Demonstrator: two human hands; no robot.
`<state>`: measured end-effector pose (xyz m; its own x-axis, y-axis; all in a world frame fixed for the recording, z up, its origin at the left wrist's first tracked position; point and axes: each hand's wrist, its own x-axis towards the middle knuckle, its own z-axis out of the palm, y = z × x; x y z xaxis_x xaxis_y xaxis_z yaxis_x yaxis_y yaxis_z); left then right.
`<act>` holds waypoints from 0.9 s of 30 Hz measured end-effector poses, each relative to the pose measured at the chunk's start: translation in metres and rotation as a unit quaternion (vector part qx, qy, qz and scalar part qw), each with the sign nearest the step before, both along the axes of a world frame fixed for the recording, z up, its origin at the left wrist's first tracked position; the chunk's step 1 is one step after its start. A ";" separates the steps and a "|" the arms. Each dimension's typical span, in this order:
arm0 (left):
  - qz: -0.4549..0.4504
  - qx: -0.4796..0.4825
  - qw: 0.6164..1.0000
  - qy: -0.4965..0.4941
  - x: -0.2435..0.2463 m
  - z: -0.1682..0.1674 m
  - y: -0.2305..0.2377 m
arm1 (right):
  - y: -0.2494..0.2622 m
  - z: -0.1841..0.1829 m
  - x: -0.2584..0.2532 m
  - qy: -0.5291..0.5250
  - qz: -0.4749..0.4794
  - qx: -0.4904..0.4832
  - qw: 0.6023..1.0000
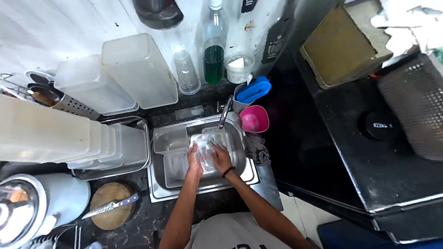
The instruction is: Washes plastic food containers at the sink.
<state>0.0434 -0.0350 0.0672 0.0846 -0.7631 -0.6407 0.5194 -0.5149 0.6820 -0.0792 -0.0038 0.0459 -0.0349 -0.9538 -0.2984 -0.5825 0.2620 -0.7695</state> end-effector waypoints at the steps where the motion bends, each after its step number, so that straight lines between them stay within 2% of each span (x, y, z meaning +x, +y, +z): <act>1: -0.025 0.022 0.999 -0.027 -0.005 -0.005 -0.006 | 0.014 -0.001 -0.001 -0.006 0.007 -0.015 1.000; 4: -0.098 0.067 0.991 -0.067 -0.032 -0.020 -0.015 | 0.044 0.002 -0.019 -0.042 -0.033 -0.045 0.998; 6: -0.105 0.091 0.987 -0.077 -0.042 -0.011 -0.031 | 0.033 0.002 -0.022 -0.054 -0.058 -0.029 0.996; 9: -0.105 0.095 0.985 -0.095 -0.044 0.013 -0.041 | -0.015 0.012 -0.024 -0.030 -0.053 0.071 0.996; 11: -0.094 0.068 0.986 -0.116 -0.035 0.031 -0.023 | -0.047 0.013 -0.026 -0.026 -0.030 0.151 0.988; 13: -0.066 0.035 0.978 -0.197 -0.011 0.037 0.007 | -0.070 0.006 -0.026 -0.015 -0.010 0.220 0.975; 14: -0.073 0.023 0.957 -0.278 0.009 0.031 0.022 | -0.076 0.006 -0.025 -0.006 -0.002 0.245 0.969; 16: -0.163 0.052 0.875 -0.453 0.061 0.003 0.043 | -0.082 0.011 -0.024 0.017 0.011 0.271 0.962; 18: -0.279 0.101 0.810 -0.506 0.096 -0.033 0.052 | -0.078 0.022 -0.025 0.065 0.016 0.269 0.961; 20: -0.359 0.102 0.763 -0.528 0.106 -0.056 0.052 | -0.074 0.039 -0.020 0.121 0.031 0.253 0.959; 22: -0.392 0.075 0.734 -0.549 0.106 -0.062 0.051 | -0.072 0.041 -0.014 0.127 0.058 0.245 0.959; 24: -0.394 0.052 0.728 -0.559 0.103 -0.061 0.055 | -0.072 0.034 -0.014 0.108 0.069 0.245 0.961; 27: -0.379 0.036 0.719 -0.581 0.100 -0.063 0.058 | -0.075 0.034 -0.010 0.171 0.096 0.239 0.951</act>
<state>0.1435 0.0233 0.0044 0.1718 -0.8404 -0.5141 -0.8283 -0.4057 0.3863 -0.0892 -0.0785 0.0801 -0.0457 -0.7112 -0.7015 -0.8498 0.3968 -0.3469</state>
